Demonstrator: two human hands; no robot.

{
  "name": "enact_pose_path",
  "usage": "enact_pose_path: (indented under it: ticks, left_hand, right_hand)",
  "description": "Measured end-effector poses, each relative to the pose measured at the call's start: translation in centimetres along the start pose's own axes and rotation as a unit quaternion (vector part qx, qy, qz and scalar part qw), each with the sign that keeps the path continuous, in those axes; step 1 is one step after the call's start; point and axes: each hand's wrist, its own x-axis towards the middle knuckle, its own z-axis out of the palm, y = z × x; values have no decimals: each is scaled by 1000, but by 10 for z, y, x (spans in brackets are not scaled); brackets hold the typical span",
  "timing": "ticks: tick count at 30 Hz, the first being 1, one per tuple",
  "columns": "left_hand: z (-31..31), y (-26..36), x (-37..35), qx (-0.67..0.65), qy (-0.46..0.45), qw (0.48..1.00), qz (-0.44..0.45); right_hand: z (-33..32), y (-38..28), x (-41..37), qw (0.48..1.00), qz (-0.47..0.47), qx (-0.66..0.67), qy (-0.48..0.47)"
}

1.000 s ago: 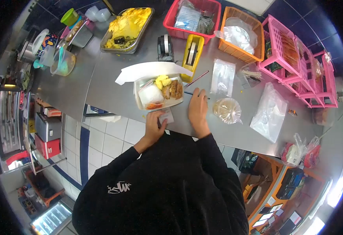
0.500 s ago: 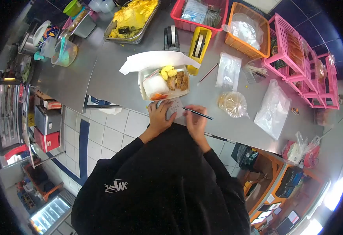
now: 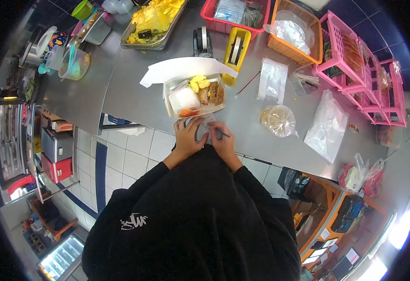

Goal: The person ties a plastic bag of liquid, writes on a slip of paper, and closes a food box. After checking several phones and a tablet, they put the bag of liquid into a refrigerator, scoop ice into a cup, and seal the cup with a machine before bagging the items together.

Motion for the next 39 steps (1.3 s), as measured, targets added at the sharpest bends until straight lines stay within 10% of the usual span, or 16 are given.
enact_pose_path:
  ticks: [2, 5, 11, 14, 39]
  left_hand:
    - [-1, 0, 1, 2, -2, 1000, 0]
    - [-2, 1, 1, 7, -5, 1000, 0]
    - [-12, 7, 4, -3, -32, 999, 0]
    - [-10, 4, 3, 14, -37, 999, 7]
    - [-15, 9, 3, 34, -54, 998, 17]
  right_hand:
    - [2, 16, 2, 993, 44, 51, 102]
    - [-5, -7, -1, 997, -39, -55, -42]
    - [-1, 9, -3, 991, 4, 107, 84]
    - [-4, -7, -2, 999, -32, -21, -28]
    - [-8, 2, -6, 1000, -7, -5, 3]
